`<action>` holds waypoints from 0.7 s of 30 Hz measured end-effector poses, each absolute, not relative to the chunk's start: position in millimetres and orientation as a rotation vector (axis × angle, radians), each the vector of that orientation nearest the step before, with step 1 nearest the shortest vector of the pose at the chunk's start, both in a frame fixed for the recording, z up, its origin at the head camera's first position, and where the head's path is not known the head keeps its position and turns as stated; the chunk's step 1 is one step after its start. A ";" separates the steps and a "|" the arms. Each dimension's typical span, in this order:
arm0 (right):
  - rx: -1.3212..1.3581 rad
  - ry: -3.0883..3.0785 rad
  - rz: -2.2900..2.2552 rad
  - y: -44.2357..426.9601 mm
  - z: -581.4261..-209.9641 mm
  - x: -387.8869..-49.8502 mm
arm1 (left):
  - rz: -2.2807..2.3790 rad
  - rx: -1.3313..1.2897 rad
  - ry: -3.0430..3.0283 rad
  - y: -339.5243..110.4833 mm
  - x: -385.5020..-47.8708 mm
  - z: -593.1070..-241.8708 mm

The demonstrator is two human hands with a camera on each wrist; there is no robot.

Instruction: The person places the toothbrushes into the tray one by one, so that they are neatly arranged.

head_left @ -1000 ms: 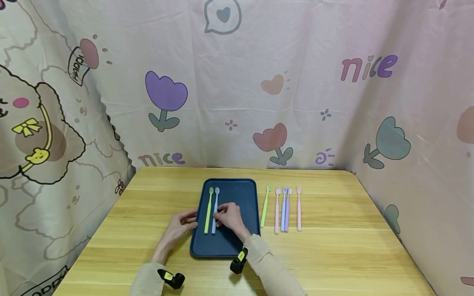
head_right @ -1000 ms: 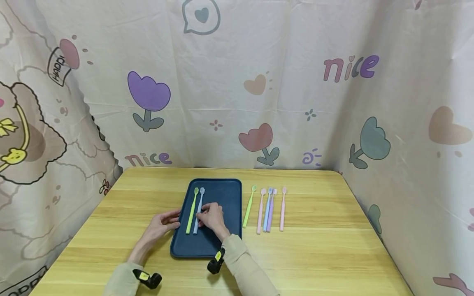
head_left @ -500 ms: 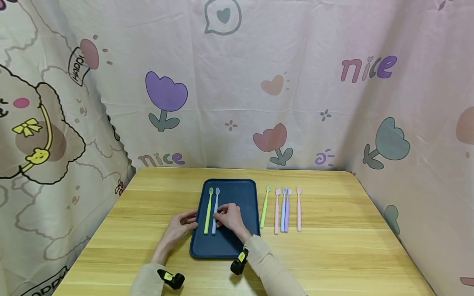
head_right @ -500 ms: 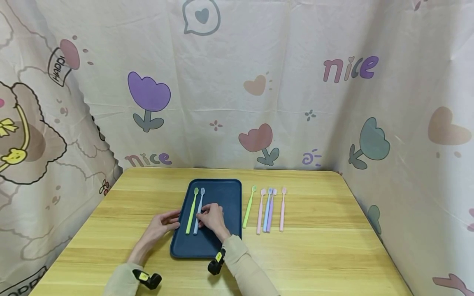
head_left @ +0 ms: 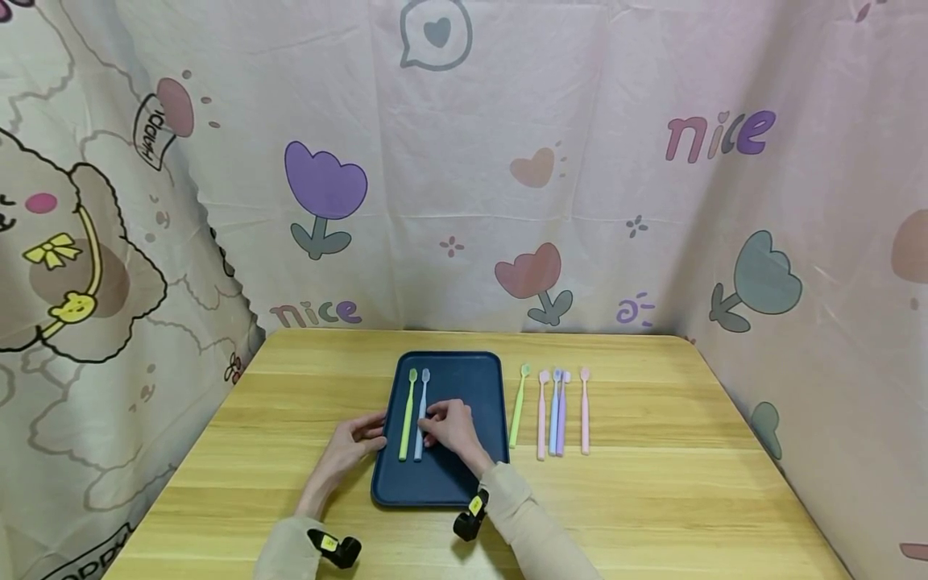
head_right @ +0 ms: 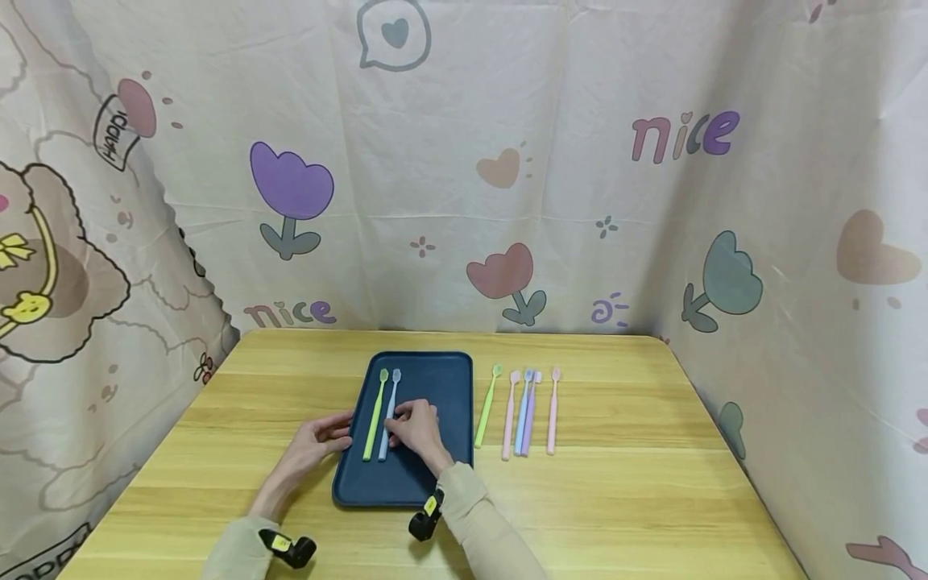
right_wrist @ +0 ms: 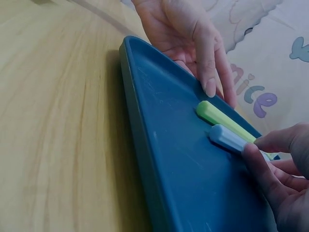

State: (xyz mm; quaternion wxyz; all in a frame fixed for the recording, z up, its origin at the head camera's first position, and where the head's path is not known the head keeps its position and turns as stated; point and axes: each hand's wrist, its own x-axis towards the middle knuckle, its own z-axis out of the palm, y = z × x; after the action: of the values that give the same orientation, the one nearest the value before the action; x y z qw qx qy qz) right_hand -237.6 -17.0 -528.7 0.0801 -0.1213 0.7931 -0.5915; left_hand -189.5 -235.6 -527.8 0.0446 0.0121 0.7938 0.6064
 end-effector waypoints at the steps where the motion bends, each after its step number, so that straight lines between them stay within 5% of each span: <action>1: -0.370 2.370 -1.771 -16.5 -528.3 -237.0 | 1.848 0.043 2.426 -235.7 -189.5 -527.9; 21: -0.523 2.407 -1.825 6.3 -514.8 -228.3 | 1.845 0.044 2.431 -236.5 -189.4 -528.7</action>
State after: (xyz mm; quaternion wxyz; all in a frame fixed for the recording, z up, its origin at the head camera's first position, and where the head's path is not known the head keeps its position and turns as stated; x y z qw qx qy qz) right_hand -228.3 6.3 -514.8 0.0378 -0.1705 0.7846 -0.5949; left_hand -189.4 -236.5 -528.7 0.0446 0.0143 0.7957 0.6038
